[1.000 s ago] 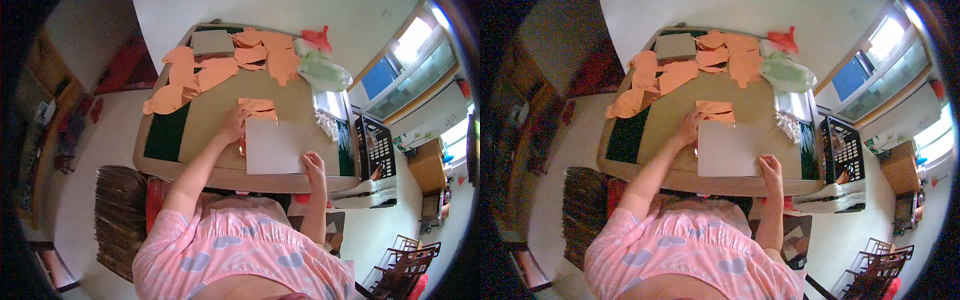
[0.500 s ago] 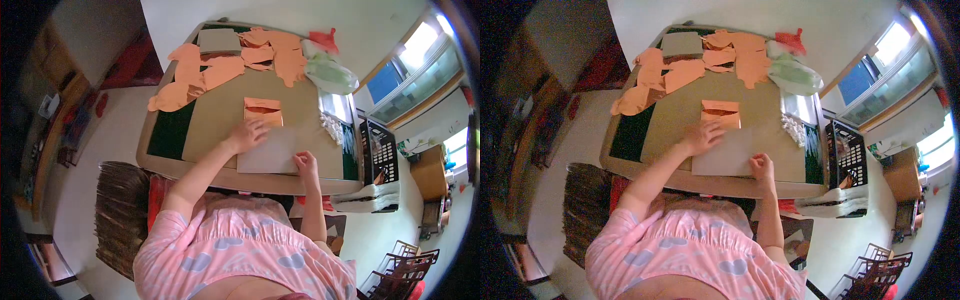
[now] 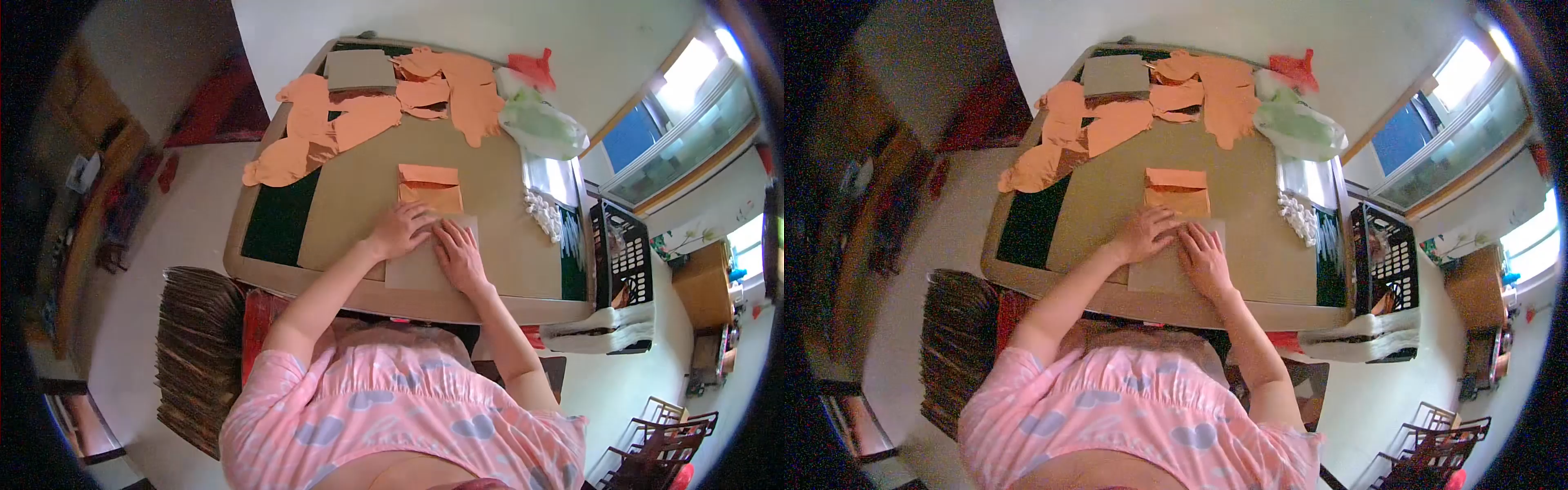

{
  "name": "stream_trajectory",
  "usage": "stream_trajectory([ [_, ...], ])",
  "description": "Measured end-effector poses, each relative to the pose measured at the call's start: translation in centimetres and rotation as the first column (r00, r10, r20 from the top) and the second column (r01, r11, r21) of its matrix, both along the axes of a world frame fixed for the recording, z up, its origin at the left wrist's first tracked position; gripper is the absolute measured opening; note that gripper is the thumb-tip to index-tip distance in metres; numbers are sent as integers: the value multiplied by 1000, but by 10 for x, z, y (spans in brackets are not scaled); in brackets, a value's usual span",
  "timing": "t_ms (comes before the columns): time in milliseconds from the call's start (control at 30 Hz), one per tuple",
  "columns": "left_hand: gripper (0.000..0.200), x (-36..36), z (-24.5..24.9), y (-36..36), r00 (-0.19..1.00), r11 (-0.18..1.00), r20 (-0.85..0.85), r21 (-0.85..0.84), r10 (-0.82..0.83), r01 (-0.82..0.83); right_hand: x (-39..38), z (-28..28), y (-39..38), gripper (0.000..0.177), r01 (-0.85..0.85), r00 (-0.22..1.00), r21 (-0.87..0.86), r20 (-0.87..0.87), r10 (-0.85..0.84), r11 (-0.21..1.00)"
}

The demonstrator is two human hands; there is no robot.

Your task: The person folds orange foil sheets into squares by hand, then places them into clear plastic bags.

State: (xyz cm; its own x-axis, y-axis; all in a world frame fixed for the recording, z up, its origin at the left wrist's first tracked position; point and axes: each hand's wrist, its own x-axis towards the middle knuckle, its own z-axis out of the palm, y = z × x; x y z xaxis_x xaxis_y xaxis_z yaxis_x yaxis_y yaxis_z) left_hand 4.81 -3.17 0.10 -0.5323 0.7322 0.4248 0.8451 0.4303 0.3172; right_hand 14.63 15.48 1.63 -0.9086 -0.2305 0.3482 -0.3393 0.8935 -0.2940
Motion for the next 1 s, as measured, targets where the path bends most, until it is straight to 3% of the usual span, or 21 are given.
stream_trajectory([
  [100, 32, -20, -15, 3, 938, 905, 320, 348, 133, -247, 0, 2, -1, 38, 5, 999, 4, 36, -5, 1000],
  [200, 29, -53, 5, 5, 803, 716, 375, 377, 462, -588, 1, 7, -4, 38, 3, 999, -10, 50, -2, 1000],
  [300, 34, -82, 56, 3, 680, 837, 529, -117, 508, -534, 3, 3, -1, 39, 0, 1000, 0, 22, 0, 1000],
  [400, 38, -110, 46, 22, 668, 794, 437, -233, 602, -562, 1, -2, 1, 40, 5, 1000, 12, 14, -6, 1000],
  [467, 42, -120, 32, 24, 766, 818, 305, -88, 566, -569, 2, 4, -1, 41, 3, 1000, -5, 14, -3, 1000],
  [533, 44, -126, 24, 23, 763, 806, 343, 25, 549, -591, 1, 3, -1, 40, 5, 1000, -16, 6, -5, 1000],
  [633, 41, -123, 31, 14, 558, 775, 694, 0, 456, -632, 3, 5, -2, 39, 1, 1000, -33, 31, 0, 999],
  [700, 32, -112, 52, -1, 269, 833, 899, -162, 346, -530, 4, 8, -1, 40, -6, 999, -31, 49, 8, 999],
  [800, 19, -84, 63, -14, 505, 937, 792, -252, 343, -241, 2, 6, -1, 42, -13, 998, -21, 55, 14, 1000],
  [867, 25, -84, 46, -16, 490, 952, 834, -126, 255, -280, 2, 4, -1, 43, -9, 998, -17, 59, 10, 1000],
  [1000, 25, -105, -1, -13, 608, 943, 761, -14, 225, -331, -2, 5, -5, 45, -21, 996, -10, 84, 22, 1000],
])
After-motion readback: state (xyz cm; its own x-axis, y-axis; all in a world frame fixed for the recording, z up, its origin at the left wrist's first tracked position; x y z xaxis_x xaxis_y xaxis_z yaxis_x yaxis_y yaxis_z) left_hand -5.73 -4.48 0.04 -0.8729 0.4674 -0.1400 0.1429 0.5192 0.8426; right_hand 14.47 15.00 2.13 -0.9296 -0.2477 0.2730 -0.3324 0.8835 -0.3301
